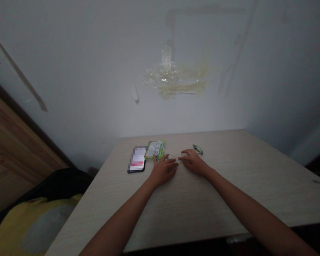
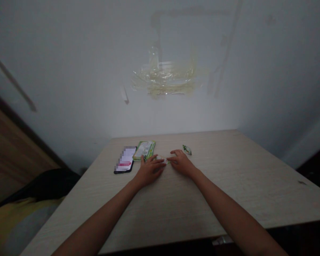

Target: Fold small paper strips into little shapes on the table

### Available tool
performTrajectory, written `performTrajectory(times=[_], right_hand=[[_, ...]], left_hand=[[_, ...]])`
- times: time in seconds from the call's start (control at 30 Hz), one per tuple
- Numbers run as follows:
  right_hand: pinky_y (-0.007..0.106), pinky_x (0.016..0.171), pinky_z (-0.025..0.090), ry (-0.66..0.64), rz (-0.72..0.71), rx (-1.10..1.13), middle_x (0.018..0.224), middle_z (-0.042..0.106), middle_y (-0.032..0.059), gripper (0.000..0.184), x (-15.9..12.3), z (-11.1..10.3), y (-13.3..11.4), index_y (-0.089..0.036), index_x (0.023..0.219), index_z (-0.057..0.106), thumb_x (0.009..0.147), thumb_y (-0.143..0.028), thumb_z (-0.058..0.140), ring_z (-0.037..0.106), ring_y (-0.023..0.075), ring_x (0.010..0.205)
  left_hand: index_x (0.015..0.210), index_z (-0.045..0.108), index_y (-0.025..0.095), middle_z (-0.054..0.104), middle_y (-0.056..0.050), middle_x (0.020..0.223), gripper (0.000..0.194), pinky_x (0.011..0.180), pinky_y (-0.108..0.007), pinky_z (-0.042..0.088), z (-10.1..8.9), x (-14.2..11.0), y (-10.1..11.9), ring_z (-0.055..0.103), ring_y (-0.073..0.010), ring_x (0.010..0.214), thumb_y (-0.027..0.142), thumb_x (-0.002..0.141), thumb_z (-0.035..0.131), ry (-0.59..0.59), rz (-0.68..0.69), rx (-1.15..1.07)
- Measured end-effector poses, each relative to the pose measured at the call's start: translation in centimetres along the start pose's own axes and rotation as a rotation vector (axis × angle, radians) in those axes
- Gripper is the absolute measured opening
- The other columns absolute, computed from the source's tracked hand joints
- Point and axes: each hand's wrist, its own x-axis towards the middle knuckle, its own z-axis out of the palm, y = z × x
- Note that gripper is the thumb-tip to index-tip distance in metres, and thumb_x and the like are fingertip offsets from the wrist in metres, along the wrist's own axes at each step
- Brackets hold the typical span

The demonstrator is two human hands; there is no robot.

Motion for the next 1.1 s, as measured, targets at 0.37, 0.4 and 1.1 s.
performTrajectory(times=[0.37,0.4,1.1], right_hand=[[0.043,0.09,0.048,0.065,0.035,0.025,0.107,0.062,0.0122,0.013,0.0,0.5,0.1,-0.02,0.092,0.075,0.08,-0.022,0.07,0.056,0.0246,0.104],[0.043,0.09,0.049,0.067,0.033,0.032,0.106,0.062,0.0118,0.012,0.1,0.5,0.0,-0.02,0.091,0.075,0.08,-0.022,0.071,0.056,0.0243,0.104],[0.041,0.099,0.047,-0.048,0.012,0.138,0.115,0.065,0.0114,0.037,0.5,-0.6,-0.7,-0.02,0.117,0.068,0.084,-0.009,0.056,0.057,0.0218,0.11]], left_hand=[[0.119,0.062,0.042,0.062,-0.001,0.129,0.03,0.109,-0.075,-0.002,-0.1,0.0,0.3,0.041,-0.0272,0.133,0.037,0.091,0.053,0.083,0.018,0.04],[0.118,0.063,0.042,0.062,-0.001,0.127,0.029,0.109,-0.074,-0.002,-0.1,0.0,0.4,0.042,-0.0272,0.132,0.037,0.091,0.053,0.086,0.017,0.045],[0.1,0.067,0.031,0.064,0.001,0.128,0.021,0.106,-0.078,-0.004,-0.2,0.3,0.1,0.039,-0.0287,0.136,0.038,0.093,0.048,0.102,-0.082,0.032]])
